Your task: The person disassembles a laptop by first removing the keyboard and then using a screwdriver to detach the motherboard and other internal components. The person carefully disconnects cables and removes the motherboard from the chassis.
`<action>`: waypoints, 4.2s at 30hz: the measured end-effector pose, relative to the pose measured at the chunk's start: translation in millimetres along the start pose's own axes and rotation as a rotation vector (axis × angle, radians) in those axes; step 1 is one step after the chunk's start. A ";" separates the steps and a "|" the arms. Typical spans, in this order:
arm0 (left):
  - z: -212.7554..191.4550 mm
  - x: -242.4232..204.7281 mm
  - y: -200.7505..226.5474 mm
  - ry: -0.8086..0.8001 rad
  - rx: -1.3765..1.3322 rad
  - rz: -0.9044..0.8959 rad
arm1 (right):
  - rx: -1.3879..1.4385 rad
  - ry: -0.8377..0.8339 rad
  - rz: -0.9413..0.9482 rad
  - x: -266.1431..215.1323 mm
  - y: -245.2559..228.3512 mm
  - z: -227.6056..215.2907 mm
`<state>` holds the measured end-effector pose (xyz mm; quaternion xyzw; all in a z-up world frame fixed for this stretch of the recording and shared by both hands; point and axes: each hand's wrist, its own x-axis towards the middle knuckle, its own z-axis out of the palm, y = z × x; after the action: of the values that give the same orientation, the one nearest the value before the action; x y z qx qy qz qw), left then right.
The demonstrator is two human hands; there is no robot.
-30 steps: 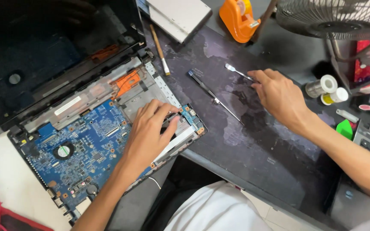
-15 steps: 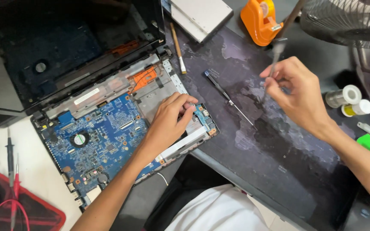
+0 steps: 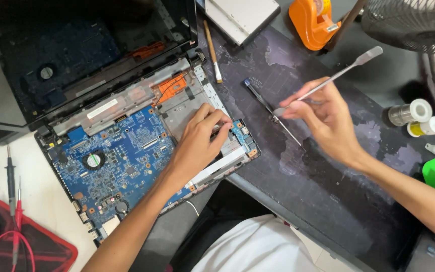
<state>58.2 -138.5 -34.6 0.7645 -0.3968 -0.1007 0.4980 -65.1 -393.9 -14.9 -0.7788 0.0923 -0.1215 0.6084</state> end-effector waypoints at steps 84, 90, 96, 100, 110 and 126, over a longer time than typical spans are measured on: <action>49.8 35.3 -69.9 -0.116 -0.061 -0.240 | -0.720 -0.128 -0.317 29.0 -46.5 47.5; 57.6 22.2 -78.8 0.008 0.047 -0.037 | -0.669 -0.228 -0.191 18.8 -71.4 73.8; 55.3 19.4 -80.9 -0.014 0.150 0.098 | -0.641 -0.291 -0.116 20.6 -66.6 76.3; 41.5 19.2 -68.9 -0.056 -0.048 0.031 | -0.633 -0.306 -0.039 21.7 -62.5 74.2; 36.5 15.7 -64.3 -0.020 -0.078 0.118 | -0.633 -0.325 0.137 22.3 -36.1 68.5; 11.7 16.3 -46.8 -0.225 -0.327 -0.086 | -0.078 -0.411 0.296 39.8 -22.8 47.6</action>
<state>86.3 -149.1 -75.7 0.6736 -0.3955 -0.2697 0.5632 -12.9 -355.9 -0.7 -0.7881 0.0844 0.1334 0.5950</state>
